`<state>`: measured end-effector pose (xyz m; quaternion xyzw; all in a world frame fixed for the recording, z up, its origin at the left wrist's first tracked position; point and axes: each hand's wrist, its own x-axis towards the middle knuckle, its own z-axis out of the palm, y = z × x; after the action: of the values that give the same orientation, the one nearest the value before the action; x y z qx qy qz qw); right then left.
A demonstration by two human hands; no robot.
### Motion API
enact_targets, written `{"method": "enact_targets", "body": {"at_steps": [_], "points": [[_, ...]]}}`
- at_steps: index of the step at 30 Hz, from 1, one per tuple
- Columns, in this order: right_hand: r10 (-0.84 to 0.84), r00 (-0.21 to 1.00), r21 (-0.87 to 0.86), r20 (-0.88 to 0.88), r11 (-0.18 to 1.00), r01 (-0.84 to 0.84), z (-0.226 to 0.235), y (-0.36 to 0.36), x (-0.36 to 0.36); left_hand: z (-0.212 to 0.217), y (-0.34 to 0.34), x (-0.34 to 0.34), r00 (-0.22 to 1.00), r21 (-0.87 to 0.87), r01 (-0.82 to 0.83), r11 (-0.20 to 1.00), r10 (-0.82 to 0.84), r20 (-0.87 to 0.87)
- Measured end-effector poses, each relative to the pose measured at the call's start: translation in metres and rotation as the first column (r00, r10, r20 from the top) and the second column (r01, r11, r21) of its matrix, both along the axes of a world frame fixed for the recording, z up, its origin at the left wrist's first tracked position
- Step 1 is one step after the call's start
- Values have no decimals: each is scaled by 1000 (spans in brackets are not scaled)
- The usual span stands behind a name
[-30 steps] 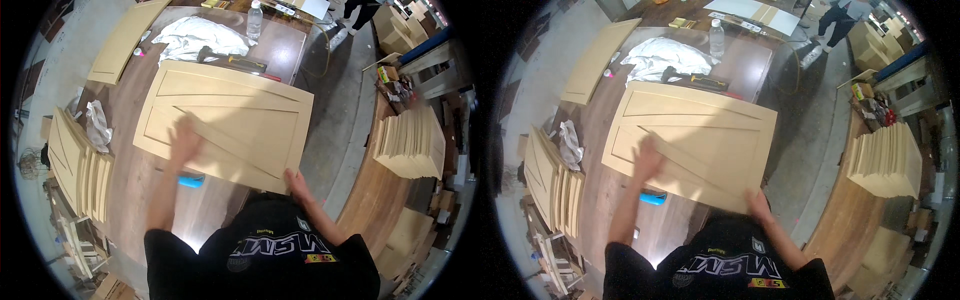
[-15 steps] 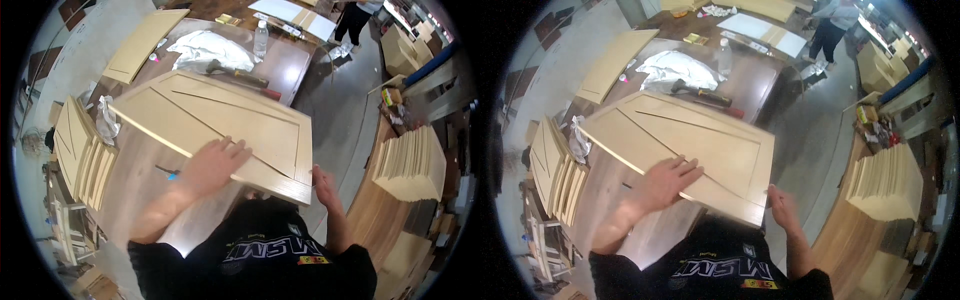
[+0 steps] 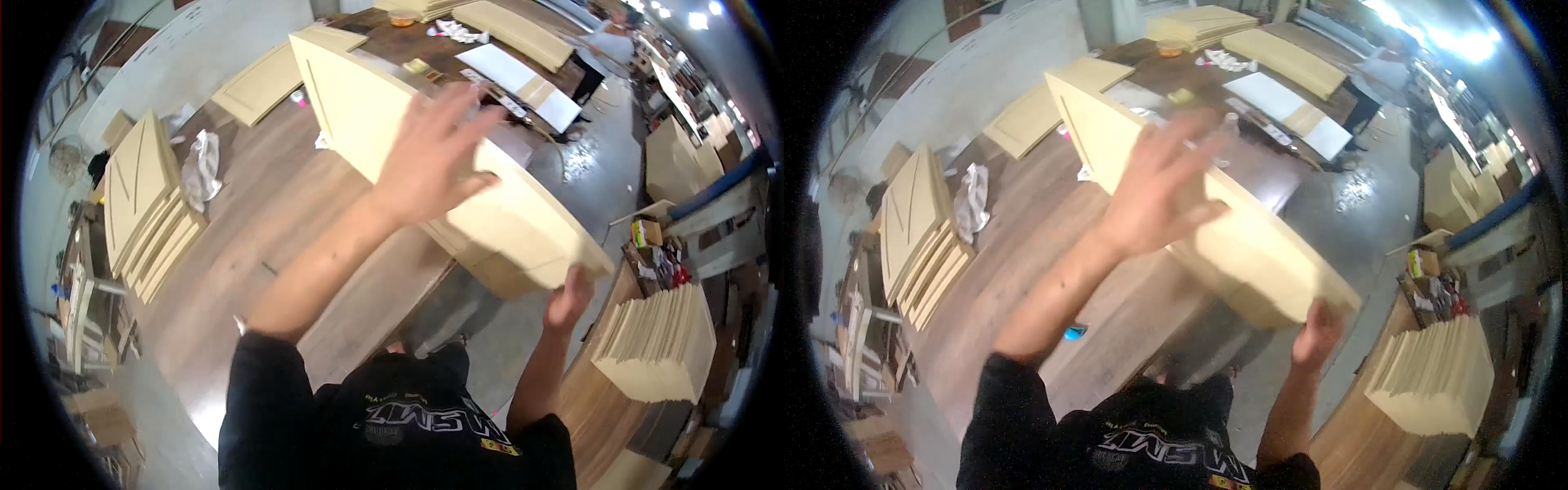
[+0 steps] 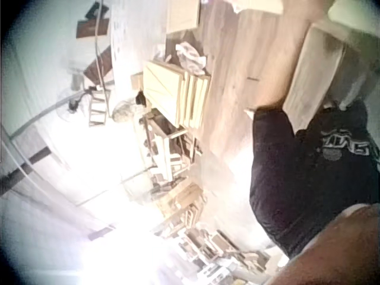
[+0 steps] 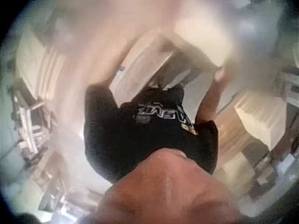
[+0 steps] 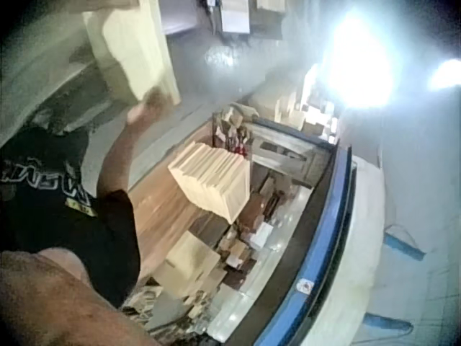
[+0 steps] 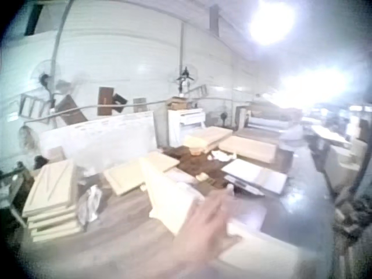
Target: The person applies glue to wooden panels and decorative trim pieces, secures them using a pneumatic nail gun, and stacks the completed panels on a larger pallet.
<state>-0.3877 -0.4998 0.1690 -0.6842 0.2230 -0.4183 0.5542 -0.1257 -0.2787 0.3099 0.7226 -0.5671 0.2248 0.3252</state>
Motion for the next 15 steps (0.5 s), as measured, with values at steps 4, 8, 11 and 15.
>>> {"method": "enact_targets", "body": {"at_steps": [4, 8, 11, 15], "points": [[154, 957, 174, 246, 964, -200, 23, -30, 41, -125, 38, -43, 826, -28, -411, 911, 359, -435], [129, 970, 303, 204, 934, -188, 65, -1, 58, -234, 65, -126, 588, 261, -248, 933, 360, -724], [163, 983, 361, 85, 914, -183, 86, 30, 61, -265, 75, -176, 442, 315, -236, 919, 390, -808], [300, 954, 438, -9, 858, -266, 88, 58, 57, -272, 79, -212, 236, 136, -450, 883, 264, -935]]}}
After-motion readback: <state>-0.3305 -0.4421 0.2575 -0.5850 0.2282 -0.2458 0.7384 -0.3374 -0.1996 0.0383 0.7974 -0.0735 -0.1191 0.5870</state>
